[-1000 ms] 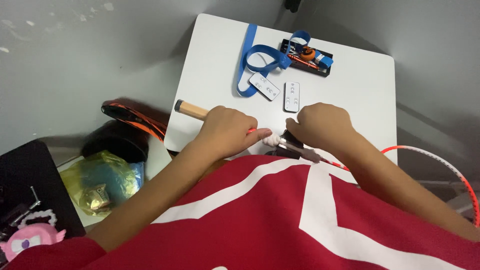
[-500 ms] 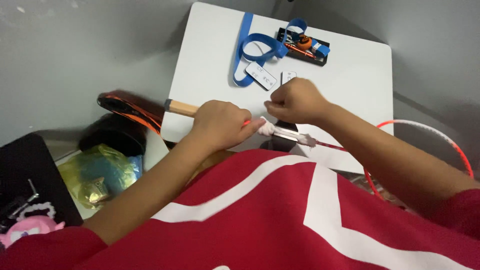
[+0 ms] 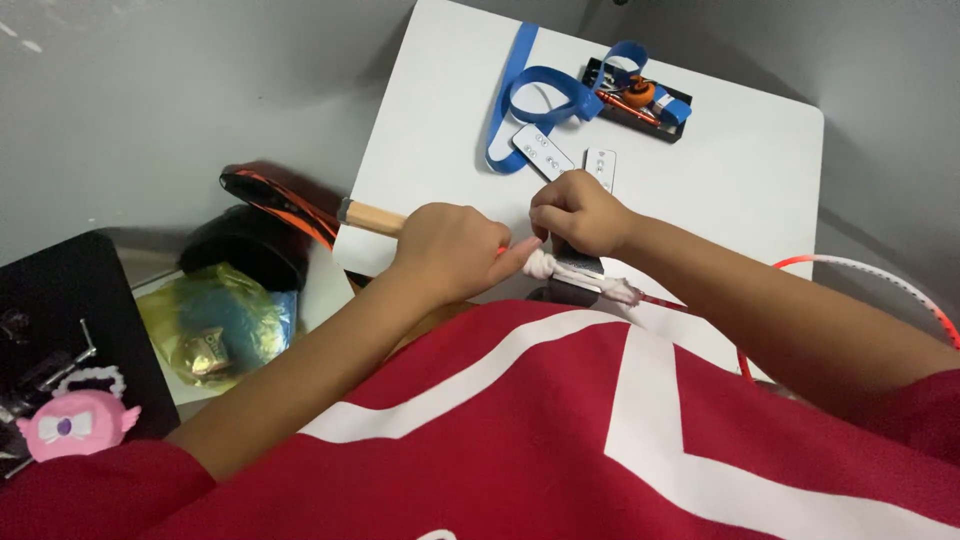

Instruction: Repairing a badminton racket by applying a frame protector.

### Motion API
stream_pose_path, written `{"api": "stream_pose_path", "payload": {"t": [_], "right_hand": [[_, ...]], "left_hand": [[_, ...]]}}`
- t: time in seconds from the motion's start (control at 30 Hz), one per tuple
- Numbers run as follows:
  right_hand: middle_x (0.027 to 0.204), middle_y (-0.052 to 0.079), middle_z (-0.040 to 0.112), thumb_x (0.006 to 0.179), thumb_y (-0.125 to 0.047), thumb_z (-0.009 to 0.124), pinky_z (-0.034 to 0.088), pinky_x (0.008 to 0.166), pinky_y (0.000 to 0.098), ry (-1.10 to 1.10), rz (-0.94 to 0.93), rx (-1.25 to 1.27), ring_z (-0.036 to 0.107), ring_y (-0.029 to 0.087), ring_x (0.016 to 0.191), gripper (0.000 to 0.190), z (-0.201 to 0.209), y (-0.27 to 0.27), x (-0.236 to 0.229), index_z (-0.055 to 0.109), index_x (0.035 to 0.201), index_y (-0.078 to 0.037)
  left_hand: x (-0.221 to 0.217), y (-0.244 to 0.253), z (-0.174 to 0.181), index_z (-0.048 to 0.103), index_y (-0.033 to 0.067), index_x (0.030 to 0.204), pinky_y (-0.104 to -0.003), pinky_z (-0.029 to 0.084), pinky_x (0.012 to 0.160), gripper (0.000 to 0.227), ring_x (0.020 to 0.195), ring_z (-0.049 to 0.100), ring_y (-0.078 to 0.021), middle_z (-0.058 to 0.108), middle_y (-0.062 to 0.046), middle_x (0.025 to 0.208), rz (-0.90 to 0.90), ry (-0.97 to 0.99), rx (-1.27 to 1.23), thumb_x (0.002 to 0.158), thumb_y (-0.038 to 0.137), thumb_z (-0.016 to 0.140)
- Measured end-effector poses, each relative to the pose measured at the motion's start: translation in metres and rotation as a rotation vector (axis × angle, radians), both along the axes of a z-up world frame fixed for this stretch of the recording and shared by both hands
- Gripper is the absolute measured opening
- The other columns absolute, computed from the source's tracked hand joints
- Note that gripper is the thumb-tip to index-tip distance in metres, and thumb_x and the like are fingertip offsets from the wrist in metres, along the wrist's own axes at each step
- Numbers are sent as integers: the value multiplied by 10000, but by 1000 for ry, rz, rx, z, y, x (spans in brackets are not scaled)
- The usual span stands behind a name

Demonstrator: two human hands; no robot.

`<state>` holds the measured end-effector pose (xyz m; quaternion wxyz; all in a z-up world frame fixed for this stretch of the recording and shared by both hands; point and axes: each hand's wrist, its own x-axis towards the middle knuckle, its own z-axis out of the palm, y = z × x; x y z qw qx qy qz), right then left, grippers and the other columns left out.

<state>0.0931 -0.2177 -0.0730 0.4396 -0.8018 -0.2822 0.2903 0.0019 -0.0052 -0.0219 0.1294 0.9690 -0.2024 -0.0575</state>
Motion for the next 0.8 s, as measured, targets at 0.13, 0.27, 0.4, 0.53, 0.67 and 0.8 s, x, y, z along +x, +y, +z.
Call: {"api": "stream_pose_path", "payload": {"t": [0.13,0.27,0.4,0.53,0.67,0.8], "right_hand": [[567,102,636,872,-185,565,499,509,332,-47,-7,-44,617,173,503,297,5,3,-1,706,720,27],[628,121,678,920,-269,567,516,555,341,26,-4,-55,648,189,566,346,15,-1,3,737,825,16],[884,117,776,974,-456,419,619,631,344,457,-233,442,770,193,726,511,9,-22,23,694,1101,-45],[931,137,731,1000,-331,540,598,649,412,-75,-641,-48,730,223,750,381,21,-34,63,675,1178,-23],[960,164,744,1039,-226,583,583,699,445,-591,-554,-590,727,296,825,265,10,-45,86,692,1190,-39],[929,186,747,990,-161,627,578,661,455,-714,-409,-891,731,328,805,254,3,-40,93,671,1216,-53]], "left_hand": [[1,-4,4,743,165,622,-414,500,516,625,503,642,-257,648,-71,532,-1,45,39,1008,577,475],[1,-5,1,757,166,630,-436,497,511,596,510,646,-271,651,-69,537,46,31,-6,979,575,498],[-6,-1,-11,754,149,625,-441,491,520,589,524,640,-287,656,-71,537,94,-107,-125,947,586,527],[-11,-7,-1,753,147,635,-429,490,516,598,503,636,-282,653,-75,530,135,-53,-59,966,583,513],[-17,-11,3,748,140,632,-419,489,501,610,483,639,-277,650,-82,521,222,35,-22,967,588,505],[-30,-10,-3,751,136,624,-435,489,496,608,499,634,-304,650,-93,542,281,-49,-79,964,581,513]]}}
